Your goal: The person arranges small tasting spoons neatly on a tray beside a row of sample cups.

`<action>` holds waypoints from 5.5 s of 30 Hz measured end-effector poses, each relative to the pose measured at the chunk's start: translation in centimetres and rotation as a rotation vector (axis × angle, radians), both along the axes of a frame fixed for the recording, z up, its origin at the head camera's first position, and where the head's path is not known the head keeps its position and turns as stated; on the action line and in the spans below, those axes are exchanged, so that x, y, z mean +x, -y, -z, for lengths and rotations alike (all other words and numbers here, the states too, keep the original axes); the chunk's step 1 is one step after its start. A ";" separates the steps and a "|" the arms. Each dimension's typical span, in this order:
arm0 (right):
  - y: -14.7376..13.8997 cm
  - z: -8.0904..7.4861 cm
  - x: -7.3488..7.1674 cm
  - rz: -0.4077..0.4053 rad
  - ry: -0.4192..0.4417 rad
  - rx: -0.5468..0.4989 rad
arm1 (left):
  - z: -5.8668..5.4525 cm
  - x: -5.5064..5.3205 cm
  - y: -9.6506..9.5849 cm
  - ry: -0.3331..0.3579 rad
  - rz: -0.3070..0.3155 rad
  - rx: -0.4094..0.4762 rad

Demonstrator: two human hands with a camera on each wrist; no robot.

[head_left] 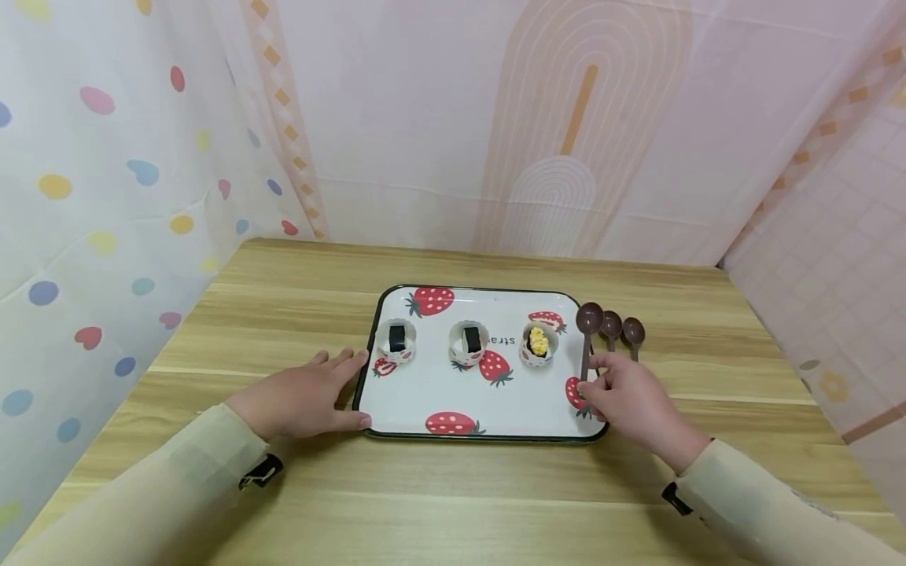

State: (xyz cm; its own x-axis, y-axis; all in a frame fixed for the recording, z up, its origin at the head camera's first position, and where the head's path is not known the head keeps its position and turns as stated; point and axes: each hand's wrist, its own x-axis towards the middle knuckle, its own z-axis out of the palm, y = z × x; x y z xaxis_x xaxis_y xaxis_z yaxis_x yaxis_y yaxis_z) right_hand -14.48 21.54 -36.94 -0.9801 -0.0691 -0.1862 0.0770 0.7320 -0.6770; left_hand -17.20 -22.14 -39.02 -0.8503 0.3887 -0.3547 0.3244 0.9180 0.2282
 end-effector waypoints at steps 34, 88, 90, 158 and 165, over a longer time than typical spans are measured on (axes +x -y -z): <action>9.0 0.2 -1.1 -0.107 0.074 -0.134 | 0.1 -0.1 0.0 0.005 -0.005 0.000; 17.2 2.9 -3.4 -0.220 0.169 -0.078 | -0.1 -0.1 -0.2 0.001 0.005 0.003; 17.3 2.9 -3.4 -0.221 0.167 -0.069 | -0.1 -0.2 -0.2 0.001 0.003 -0.005; 18.3 3.1 -3.5 -0.222 0.104 0.140 | 0.2 -0.3 -0.4 -0.006 -0.002 -0.015; 18.2 2.9 -3.4 -0.231 0.104 0.148 | 0.1 -0.2 -0.4 -0.008 -0.004 -0.027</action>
